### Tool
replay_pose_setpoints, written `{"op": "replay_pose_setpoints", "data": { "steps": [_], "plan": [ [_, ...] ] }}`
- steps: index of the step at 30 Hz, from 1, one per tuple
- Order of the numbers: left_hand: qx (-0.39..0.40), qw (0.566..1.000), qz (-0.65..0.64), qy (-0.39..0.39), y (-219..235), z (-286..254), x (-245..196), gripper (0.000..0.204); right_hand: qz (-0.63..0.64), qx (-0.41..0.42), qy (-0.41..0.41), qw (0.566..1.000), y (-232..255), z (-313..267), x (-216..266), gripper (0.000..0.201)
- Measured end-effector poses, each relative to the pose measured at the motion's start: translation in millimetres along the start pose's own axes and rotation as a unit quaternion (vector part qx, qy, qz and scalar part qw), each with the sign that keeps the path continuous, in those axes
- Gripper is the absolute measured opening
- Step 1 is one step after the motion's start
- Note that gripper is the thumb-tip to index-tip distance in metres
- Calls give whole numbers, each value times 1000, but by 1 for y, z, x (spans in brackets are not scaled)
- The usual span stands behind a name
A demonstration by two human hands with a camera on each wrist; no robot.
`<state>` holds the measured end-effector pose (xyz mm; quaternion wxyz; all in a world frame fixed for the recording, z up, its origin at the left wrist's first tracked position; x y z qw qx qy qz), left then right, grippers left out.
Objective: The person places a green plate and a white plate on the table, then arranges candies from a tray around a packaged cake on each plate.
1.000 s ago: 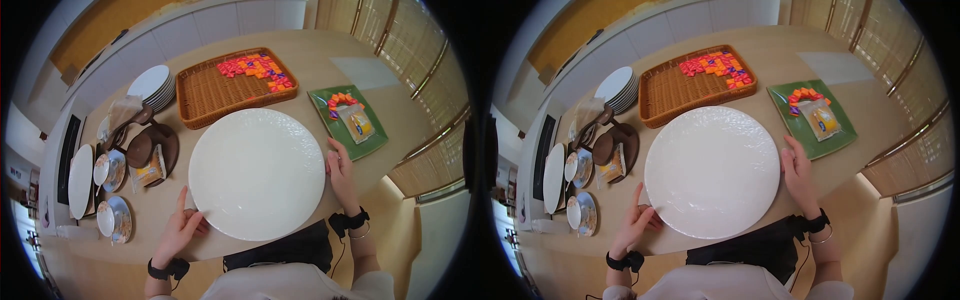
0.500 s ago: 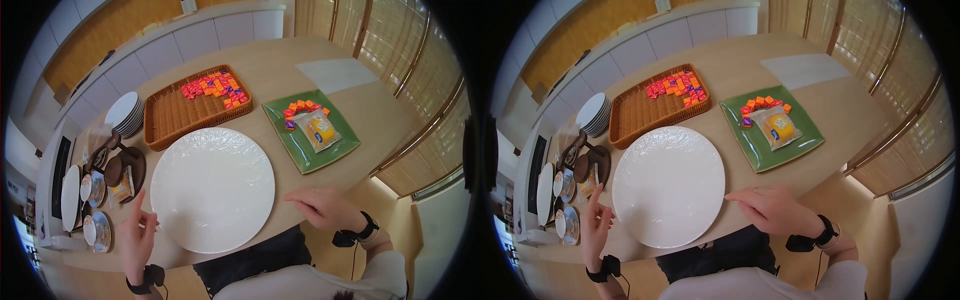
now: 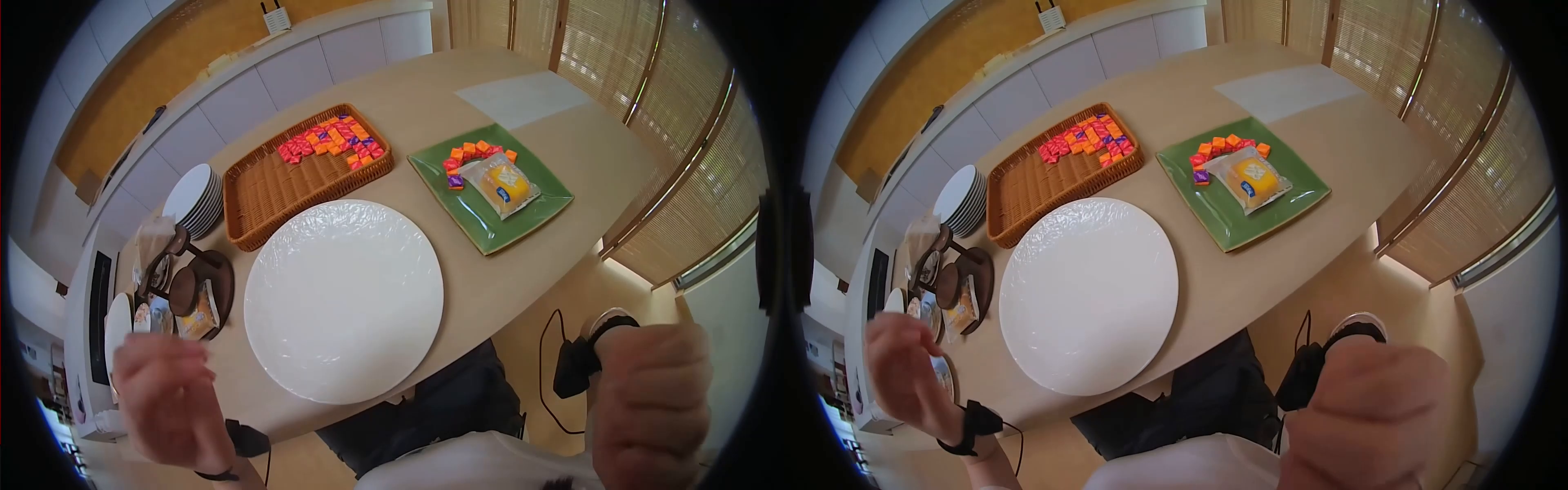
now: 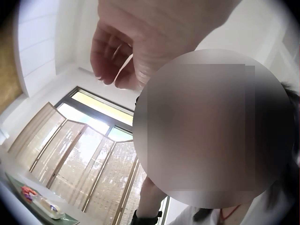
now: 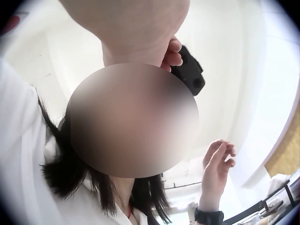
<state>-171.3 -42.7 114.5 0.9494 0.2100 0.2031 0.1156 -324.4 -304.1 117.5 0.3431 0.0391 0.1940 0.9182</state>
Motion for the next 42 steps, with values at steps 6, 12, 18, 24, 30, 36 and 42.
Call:
{"op": "replay_pose_setpoints", "data": {
  "steps": [6, 12, 18, 24, 30, 36, 42],
  "plan": [
    [71, 989, -9, 132, -43, 51, 63, 17, -16, 50, -15, 998, -17, 43, 28, 20],
    [148, 983, -20, 112, -89, 80, 126, 19, 12, 116, -86, 989, -41, 58, 11, 23],
    [300, 939, 74, 150, -119, 98, 185, 38, 39, -19, 42, 998, -61, 36, -33, 18],
    [433, 860, 174, 207, -193, 118, 266, 53, 20, 179, -331, 926, -170, 53, -220, 16],
    [456, 807, 278, 250, -264, 100, 384, 43, -187, 483, -298, 802, -254, -34, -406, 29],
    [512, 774, 246, 279, -269, 94, 379, 79, -135, 560, -280, 768, -316, -52, -442, 46],
    [462, 790, 259, 309, -278, 94, 395, 106, -112, 628, -372, 674, -357, -61, -460, 91]
  ]
}}
Point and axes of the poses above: each hand's wrist, its own z-axis towards the middle knuckle, its own y-axis out of the back of the hand, x = y × z, the point moved 7 cm from there along z, towards the middle knuckle, and after that the axes turned 1 degree about -z, right-handed, at the moved point
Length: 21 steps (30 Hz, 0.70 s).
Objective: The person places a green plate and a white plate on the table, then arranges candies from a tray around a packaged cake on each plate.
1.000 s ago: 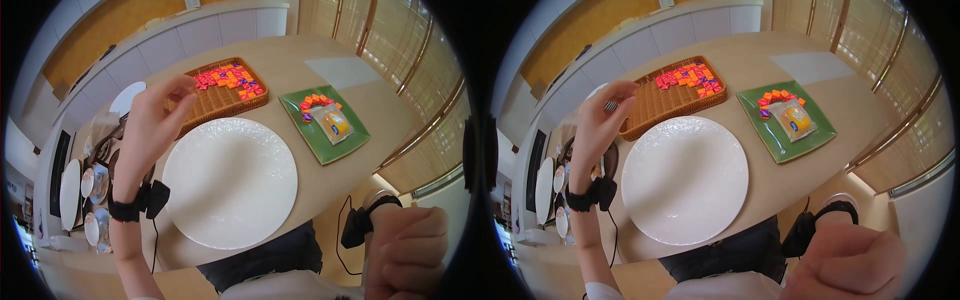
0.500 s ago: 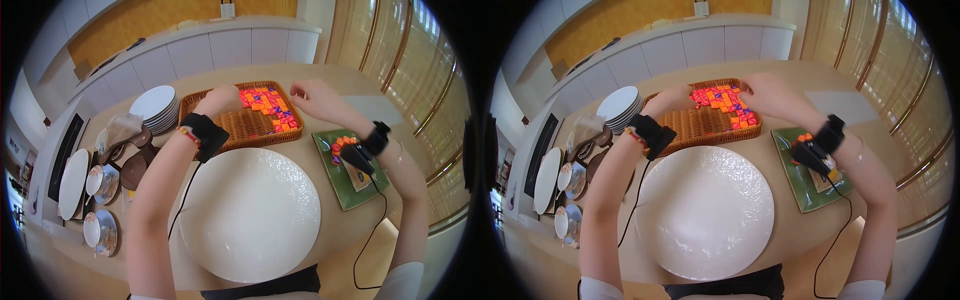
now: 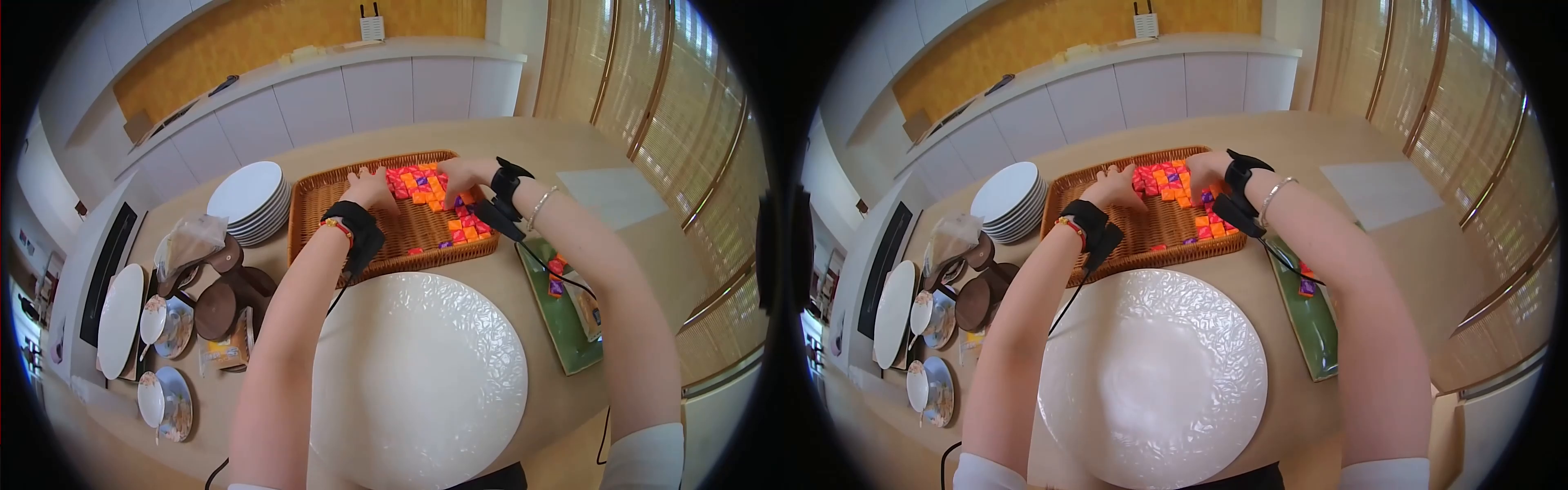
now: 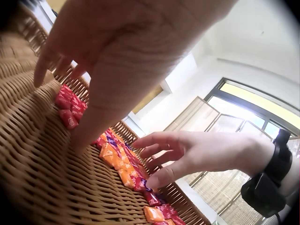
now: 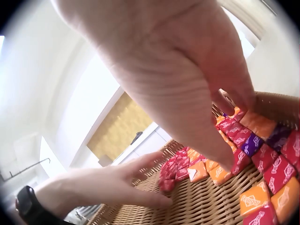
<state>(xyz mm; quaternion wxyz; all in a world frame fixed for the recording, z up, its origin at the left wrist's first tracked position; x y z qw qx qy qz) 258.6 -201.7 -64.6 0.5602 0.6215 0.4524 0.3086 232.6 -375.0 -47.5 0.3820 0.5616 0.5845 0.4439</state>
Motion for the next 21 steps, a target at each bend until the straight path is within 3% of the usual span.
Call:
{"op": "replay_pose_setpoints", "data": {
  "steps": [2, 4, 6, 7, 9, 10, 14, 17, 21],
  "plan": [
    [15, 999, -33, -4, -7, 9, 6, 109, 32, 101, -49, 993, -7, -8, 7, 112],
    [31, 997, -66, -7, -9, 17, 13, 113, 28, 122, -56, 990, -2, -12, 16, 113],
    [115, 971, -204, -42, -16, 20, 11, 121, 24, 145, -63, 987, -8, -11, 16, 115],
    [118, 971, -203, -40, -18, 18, 8, 121, 41, 117, -76, 989, -9, -6, 12, 115],
    [6, 991, -131, 19, -9, 15, 9, 124, 60, 92, -87, 990, -13, 5, 8, 115],
    [-7, 991, -132, 31, -11, 17, 10, 126, 28, 96, -80, 992, -14, 9, 9, 114],
    [36, 995, -89, 7, -17, 31, 9, 126, 34, 110, -66, 991, -9, 6, 11, 114],
    [-7, 994, -105, -2, -15, 39, 10, 121, 40, 71, -33, 996, -4, 16, 5, 113],
    [1, 989, -146, -8, -22, 47, 12, 117, 11, 118, -54, 992, -9, 14, 10, 111]
  ]
}}
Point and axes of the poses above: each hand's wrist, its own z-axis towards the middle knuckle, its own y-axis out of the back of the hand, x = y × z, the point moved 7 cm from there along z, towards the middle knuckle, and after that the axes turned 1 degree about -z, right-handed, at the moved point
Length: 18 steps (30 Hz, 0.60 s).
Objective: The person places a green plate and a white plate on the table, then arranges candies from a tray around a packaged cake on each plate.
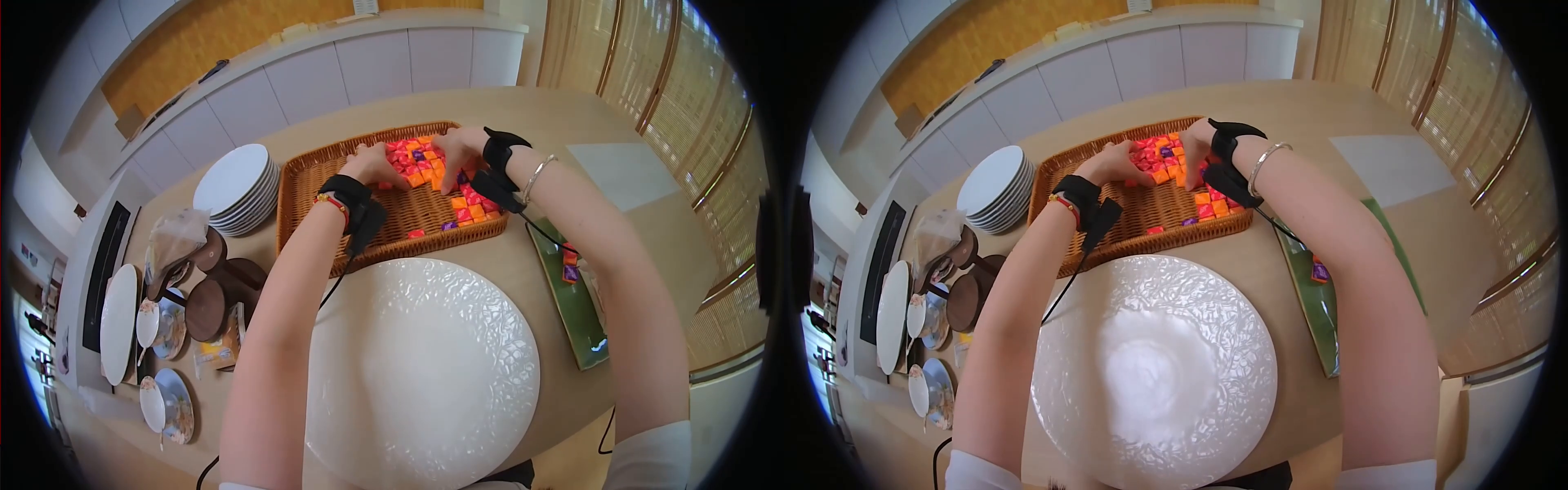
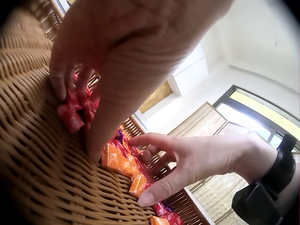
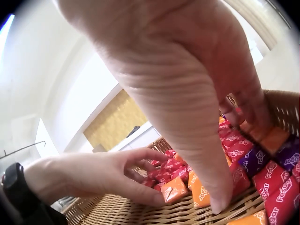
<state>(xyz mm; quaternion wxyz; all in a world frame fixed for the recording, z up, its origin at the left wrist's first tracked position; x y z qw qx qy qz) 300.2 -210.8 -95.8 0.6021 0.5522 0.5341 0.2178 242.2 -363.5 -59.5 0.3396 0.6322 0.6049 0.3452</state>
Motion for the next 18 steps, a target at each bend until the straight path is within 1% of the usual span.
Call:
{"op": "replay_pose_setpoints", "data": {
  "steps": [1, 2, 3, 4, 5, 6, 8, 9, 11, 12, 14, 16, 18],
  "plan": [
    [1, 1000, 29, -2, 2, -2, -4, 110, -37, 4, -21, 999, -2, 2, -1, 112],
    [2, 998, 58, -4, 4, -6, -9, 104, -35, 6, -22, 999, -4, 2, -2, 112],
    [4, 998, 59, -5, 5, -10, -11, 104, 2, 3, 2, 1000, -3, 2, 1, 115],
    [27, 999, 20, -39, 4, -12, -15, 100, 38, -1, 26, 999, -2, 0, 4, 118],
    [50, 996, -19, -73, 3, -14, -21, 96, 47, -3, 50, 998, -1, -2, 6, 121],
    [51, 996, -19, -73, 3, -14, -23, 96, 47, -2, 50, 998, -1, -5, 5, 121],
    [85, 992, 17, -89, 4, -25, -37, 89, 49, 0, 38, 998, -2, -6, 1, 120],
    [87, 992, 17, -90, 4, -31, -39, 89, 50, 1, 37, 998, -3, -4, 1, 120],
    [38, 993, 24, -107, 7, -31, -44, 84, 60, -10, 62, 996, -4, 3, 3, 119],
    [41, 993, 25, -111, 4, -28, -44, 84, 64, -10, 58, 996, -6, 6, 0, 119],
    [7, 995, 29, -94, 2, -15, -36, 76, 106, -19, 78, 991, -6, 2, 2, 119],
    [8, 992, 36, -119, 2, -14, -35, 74, 118, -15, 51, 992, -6, -4, 0, 119],
    [79, 986, -96, -112, -5, -12, -31, 79, 156, -7, 77, 985, -8, 0, -1, 120]
  ]
}}
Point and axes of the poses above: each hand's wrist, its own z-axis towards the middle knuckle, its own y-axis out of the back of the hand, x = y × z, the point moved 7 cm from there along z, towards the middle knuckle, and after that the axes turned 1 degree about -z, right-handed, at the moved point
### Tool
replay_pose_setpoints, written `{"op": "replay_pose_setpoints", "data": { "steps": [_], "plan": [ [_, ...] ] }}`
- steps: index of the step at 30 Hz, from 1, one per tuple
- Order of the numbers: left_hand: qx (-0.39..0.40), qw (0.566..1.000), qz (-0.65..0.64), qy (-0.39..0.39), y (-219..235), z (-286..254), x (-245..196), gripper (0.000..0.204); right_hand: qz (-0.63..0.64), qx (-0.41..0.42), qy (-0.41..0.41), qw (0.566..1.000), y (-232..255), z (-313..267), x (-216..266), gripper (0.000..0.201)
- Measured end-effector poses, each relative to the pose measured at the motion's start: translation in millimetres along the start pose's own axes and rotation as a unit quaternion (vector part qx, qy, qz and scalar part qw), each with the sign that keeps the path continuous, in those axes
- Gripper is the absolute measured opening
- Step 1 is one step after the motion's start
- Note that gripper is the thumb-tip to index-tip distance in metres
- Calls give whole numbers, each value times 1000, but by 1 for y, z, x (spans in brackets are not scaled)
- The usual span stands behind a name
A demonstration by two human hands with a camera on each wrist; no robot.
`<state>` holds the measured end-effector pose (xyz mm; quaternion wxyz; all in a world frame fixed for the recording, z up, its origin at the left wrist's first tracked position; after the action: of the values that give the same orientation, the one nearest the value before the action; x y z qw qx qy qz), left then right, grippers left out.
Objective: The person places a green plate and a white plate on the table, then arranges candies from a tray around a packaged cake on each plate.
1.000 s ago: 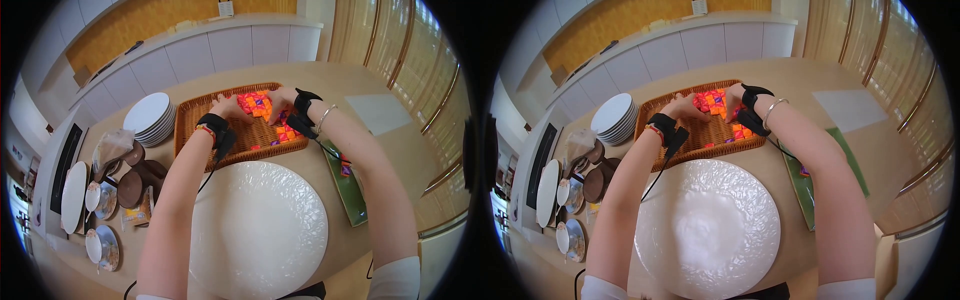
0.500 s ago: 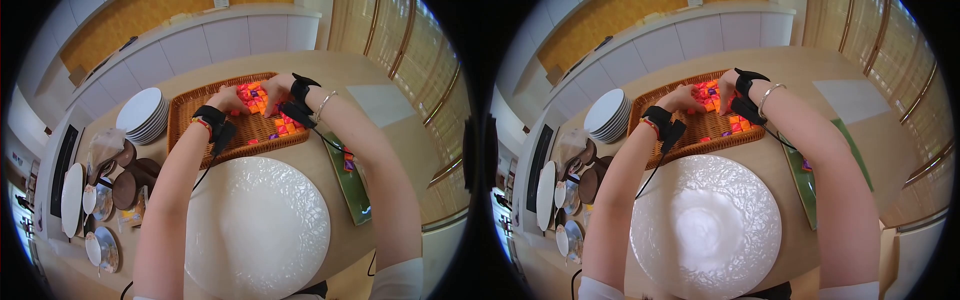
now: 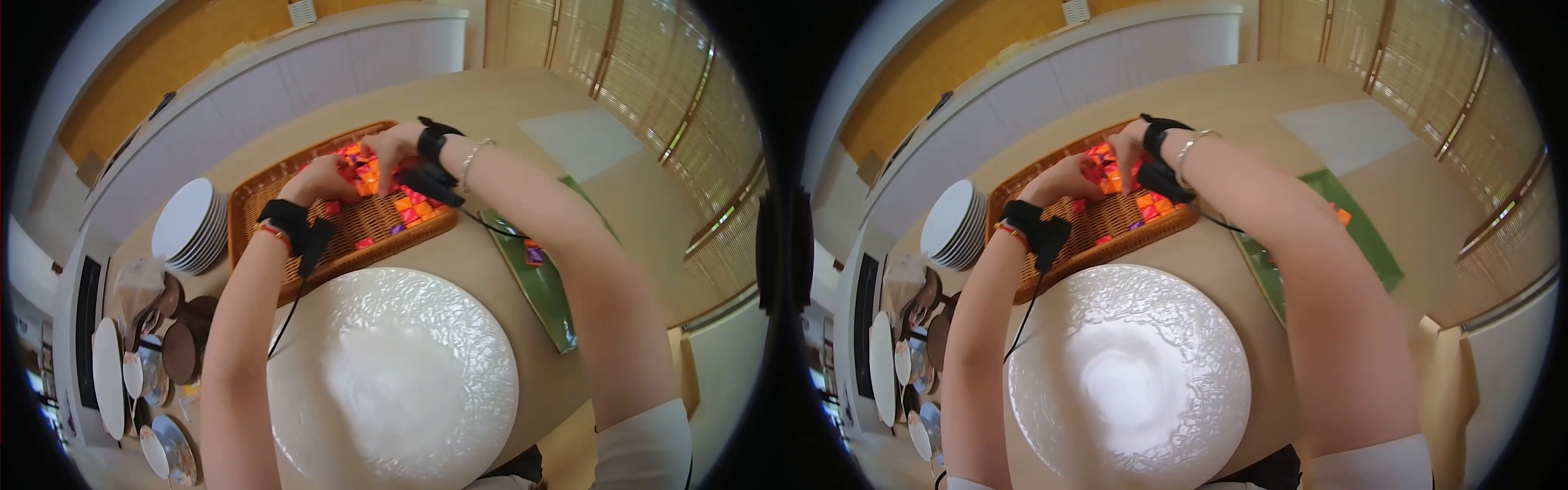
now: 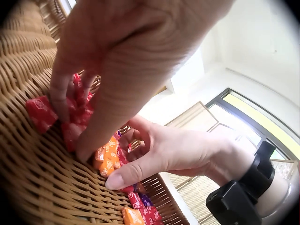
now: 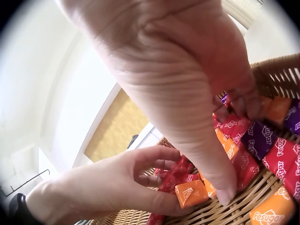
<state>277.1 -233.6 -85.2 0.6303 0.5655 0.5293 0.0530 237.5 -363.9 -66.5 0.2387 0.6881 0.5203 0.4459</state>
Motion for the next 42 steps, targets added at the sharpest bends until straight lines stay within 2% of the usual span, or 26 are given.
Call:
{"op": "replay_pose_setpoints", "data": {
  "steps": [3, 5, 7, 8, 11, 12, 14, 15, 17, 18, 20, 22, 26, 28, 29, 34, 36, 37, 38, 40, 42],
  "plan": [
    [-17, 999, -29, -10, 2, -6, -6, 73, -12, 3, 48, 999, -6, 53, -13, 116],
    [-20, 999, -28, -18, -1, -6, -11, 71, -50, 22, 21, 998, -6, 46, -3, 111],
    [-68, 997, -43, 16, 1, -5, -11, 72, -73, 35, 3, 997, -6, 49, 2, 104],
    [-65, 997, -41, 11, -2, -2, -10, 72, -79, 40, -4, 996, -6, 49, 4, 100],
    [-66, 978, -195, -13, -8, 2, -14, 73, -55, 45, -7, 997, -6, 43, 3, 93],
    [-67, 978, -196, -14, -10, 3, -16, 73, -47, 44, -20, 998, -5, 42, 2, 83],
    [-134, 966, -221, -31, -5, -3, -18, 57, -45, 46, -22, 998, -9, 43, 0, 73],
    [-142, 965, -221, -21, -3, -5, -14, 57, 61, 43, 17, 997, -13, 45, 0, 62],
    [-54, 940, -337, -7, -13, 0, -1, 40, 167, 30, 35, 985, -15, 32, 2, 47],
    [-67, 939, -339, 4, -11, -5, 4, 40, 218, 26, 45, 974, -16, 25, 3, 39],
    [-48, 917, -396, -25, -15, -13, -4, 28, 270, 0, 8, 963, -19, 8, 5, 35],
    [-53, 923, -382, -8, -13, -19, -7, 24, 299, -34, -19, 954, -22, 0, 4, 33],
    [-56, 903, -425, -4, -12, -29, -6, 18, 407, -59, 38, 911, -26, -3, 4, 25],
    [-21, 875, -482, -32, -14, -35, -13, 20, 449, -68, 42, 890, -27, -5, 6, 18],
    [-15, 877, -479, -27, -13, -39, -14, 21, 469, -72, 63, 878, -28, -7, 6, 18],
    [-43, 872, -487, 8, -17, -45, -18, 22, 489, -64, 85, 866, -33, -14, 7, 21],
    [-61, 857, -510, -45, -13, -47, -25, 25, 488, -91, 103, 862, -28, -16, 7, 22],
    [-44, 868, -488, -81, -9, -51, -30, 27, 496, -66, 145, 853, -26, -18, 9, 24],
    [-47, 867, -491, -74, -5, -56, -31, 27, 492, -83, 151, 853, -22, -27, 14, 25],
    [-46, 888, -416, -192, 9, -69, -53, 29, 478, -112, 162, 856, -12, -53, 24, 27],
    [-57, 889, -417, -179, 19, -76, -63, 30, 450, -119, 177, 867, -5, -70, 34, 28]
  ]
}}
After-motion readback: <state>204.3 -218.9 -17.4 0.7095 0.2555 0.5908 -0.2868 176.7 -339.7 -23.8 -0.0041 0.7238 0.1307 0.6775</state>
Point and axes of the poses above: each hand's wrist, its own z-axis towards the middle knuckle, its own y-axis out of the back of the hand, x = y × z, the point moved 7 cm from there along z, towards the middle knuckle, and after that the axes turned 1 degree about -z, right-handed, at the moved point
